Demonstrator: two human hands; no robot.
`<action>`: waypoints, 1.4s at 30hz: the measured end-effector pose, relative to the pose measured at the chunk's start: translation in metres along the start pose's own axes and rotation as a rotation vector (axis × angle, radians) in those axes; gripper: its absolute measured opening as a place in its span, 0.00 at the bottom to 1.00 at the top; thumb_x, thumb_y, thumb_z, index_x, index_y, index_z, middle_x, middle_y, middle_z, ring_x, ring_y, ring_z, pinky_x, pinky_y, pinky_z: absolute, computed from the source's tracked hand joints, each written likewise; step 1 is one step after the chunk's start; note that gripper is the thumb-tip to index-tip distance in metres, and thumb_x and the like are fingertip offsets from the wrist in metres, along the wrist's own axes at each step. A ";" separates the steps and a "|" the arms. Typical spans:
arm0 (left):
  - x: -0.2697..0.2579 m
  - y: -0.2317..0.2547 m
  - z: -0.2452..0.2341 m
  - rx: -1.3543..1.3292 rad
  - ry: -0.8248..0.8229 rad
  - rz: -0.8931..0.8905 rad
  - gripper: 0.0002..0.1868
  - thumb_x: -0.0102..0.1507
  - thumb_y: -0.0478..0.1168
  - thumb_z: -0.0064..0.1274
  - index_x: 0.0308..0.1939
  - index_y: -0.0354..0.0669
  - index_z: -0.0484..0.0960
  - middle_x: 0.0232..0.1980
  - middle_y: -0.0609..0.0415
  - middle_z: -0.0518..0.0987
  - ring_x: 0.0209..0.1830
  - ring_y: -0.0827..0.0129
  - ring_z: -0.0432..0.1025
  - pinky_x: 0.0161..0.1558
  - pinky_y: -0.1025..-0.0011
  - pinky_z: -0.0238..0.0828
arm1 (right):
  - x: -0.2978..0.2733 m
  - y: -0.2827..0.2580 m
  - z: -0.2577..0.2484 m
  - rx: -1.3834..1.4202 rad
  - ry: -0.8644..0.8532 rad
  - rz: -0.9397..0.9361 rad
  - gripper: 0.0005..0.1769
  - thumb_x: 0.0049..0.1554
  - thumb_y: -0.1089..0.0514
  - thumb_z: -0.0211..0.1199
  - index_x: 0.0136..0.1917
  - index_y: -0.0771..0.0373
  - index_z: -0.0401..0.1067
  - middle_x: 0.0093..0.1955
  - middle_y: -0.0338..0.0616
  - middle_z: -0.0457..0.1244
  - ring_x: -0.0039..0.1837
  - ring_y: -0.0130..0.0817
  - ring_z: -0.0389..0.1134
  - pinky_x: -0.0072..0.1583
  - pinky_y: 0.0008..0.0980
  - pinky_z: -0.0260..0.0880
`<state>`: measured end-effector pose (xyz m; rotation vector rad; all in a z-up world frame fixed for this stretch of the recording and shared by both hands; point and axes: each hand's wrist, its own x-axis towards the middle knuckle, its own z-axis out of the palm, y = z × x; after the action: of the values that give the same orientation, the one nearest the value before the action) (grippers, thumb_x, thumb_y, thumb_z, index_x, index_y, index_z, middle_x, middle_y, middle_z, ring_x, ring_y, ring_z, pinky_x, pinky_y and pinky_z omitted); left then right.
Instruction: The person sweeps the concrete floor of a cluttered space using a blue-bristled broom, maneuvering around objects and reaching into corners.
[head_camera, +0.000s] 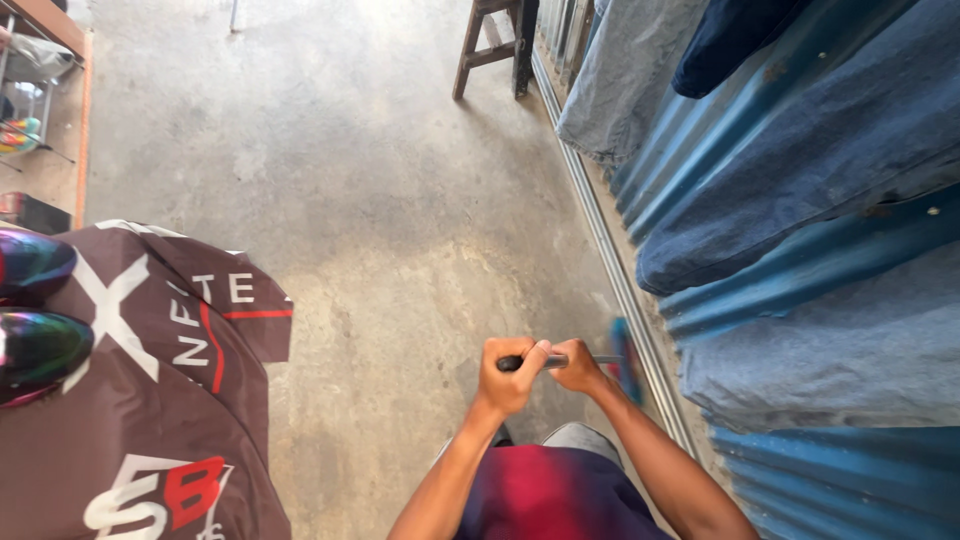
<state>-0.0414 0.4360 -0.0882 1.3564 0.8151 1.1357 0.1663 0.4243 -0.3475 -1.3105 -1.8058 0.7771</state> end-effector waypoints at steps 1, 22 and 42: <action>-0.001 -0.005 -0.001 0.018 0.009 -0.018 0.18 0.65 0.34 0.54 0.19 0.36 0.75 0.16 0.60 0.62 0.18 0.83 0.56 0.21 0.73 0.48 | 0.001 0.008 0.003 -0.021 0.008 -0.040 0.06 0.47 0.61 0.62 0.32 0.61 0.67 0.30 0.51 0.61 0.32 0.44 0.65 0.35 0.38 0.60; 0.043 0.021 -0.022 0.042 -0.059 0.072 0.21 0.65 0.33 0.55 0.17 0.36 0.71 0.16 0.59 0.64 0.17 0.81 0.57 0.21 0.74 0.51 | 0.081 -0.032 -0.010 0.048 -0.079 -0.082 0.06 0.44 0.61 0.63 0.33 0.63 0.66 0.30 0.55 0.60 0.34 0.54 0.61 0.35 0.43 0.60; 0.137 0.043 0.071 0.207 -0.272 0.379 0.17 0.61 0.32 0.58 0.18 0.37 0.71 0.19 0.49 0.71 0.18 0.61 0.69 0.28 0.71 0.61 | 0.171 -0.017 -0.016 0.384 0.285 -0.156 0.16 0.57 0.68 0.68 0.52 0.57 0.64 0.39 0.35 0.60 0.37 0.28 0.58 0.44 0.31 0.59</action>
<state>0.0603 0.5367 -0.0161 1.8481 0.4982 1.1399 0.1401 0.5833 -0.2869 -0.9628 -1.4283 0.7627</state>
